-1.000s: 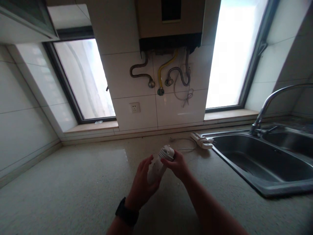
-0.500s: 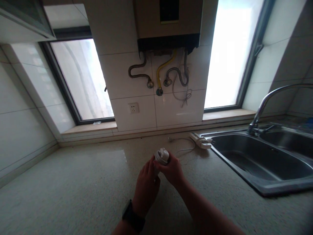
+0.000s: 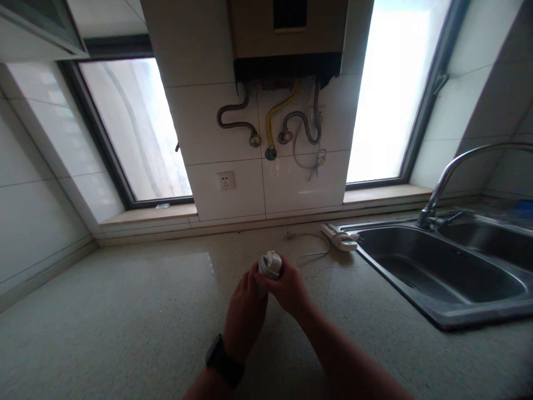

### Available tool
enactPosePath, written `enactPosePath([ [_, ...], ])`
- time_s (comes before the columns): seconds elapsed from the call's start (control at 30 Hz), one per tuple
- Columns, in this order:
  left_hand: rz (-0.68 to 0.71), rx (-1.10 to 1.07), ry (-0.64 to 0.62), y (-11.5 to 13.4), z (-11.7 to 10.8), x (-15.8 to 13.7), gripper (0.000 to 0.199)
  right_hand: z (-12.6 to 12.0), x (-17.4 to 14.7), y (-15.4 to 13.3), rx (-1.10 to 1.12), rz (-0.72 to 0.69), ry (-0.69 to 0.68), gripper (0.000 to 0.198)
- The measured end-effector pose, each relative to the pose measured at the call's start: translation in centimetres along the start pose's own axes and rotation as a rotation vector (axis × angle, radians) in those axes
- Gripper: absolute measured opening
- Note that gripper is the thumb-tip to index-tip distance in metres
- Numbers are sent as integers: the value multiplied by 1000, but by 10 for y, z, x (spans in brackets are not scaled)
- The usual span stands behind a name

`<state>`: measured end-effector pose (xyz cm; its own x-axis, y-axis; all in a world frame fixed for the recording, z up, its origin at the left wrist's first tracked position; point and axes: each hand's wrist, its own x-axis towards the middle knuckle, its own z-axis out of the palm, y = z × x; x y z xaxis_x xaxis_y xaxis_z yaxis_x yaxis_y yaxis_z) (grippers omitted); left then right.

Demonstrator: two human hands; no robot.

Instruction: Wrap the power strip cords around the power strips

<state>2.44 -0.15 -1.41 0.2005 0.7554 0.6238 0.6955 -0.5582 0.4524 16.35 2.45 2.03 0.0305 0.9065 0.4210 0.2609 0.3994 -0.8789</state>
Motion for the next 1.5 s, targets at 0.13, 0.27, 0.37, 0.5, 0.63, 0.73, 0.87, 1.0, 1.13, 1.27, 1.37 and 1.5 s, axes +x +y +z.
enactPosePath([
  [0.13,-10,-38,-6,-1,-5,0,67,-2,4,6,79,-11,-91,52],
  [0.27,-131,-160,-24,-2,-11,-1,63,-9,6,9,109,-28,-244,55],
  [0.37,-196,-245,-16,-1,-14,0,61,-15,7,9,96,-19,-355,62],
  [0.5,-221,-390,-1,5,-17,3,58,-23,10,12,126,-41,-438,70],
  [0.63,-260,-543,-29,10,-20,4,56,-33,14,15,184,-70,-525,73],
  [0.73,-285,-661,-36,11,-21,4,53,-39,17,13,296,-68,-598,71],
  [0.87,-421,-815,-40,13,-22,2,46,-40,19,9,396,-34,-650,70],
  [1.0,-545,-1033,-99,19,-26,0,46,-36,20,10,495,6,-657,68],
  [1.13,-592,-1187,-144,22,-28,-3,44,-32,20,15,588,43,-640,69],
  [1.27,-611,-1339,-150,22,-26,-5,43,-26,19,21,605,58,-601,69],
  [1.37,-603,-1419,-170,22,-27,-5,46,-23,17,22,604,26,-598,72],
  [1.5,-566,-1459,-246,23,-31,-3,51,-26,13,14,589,14,-591,87],
])
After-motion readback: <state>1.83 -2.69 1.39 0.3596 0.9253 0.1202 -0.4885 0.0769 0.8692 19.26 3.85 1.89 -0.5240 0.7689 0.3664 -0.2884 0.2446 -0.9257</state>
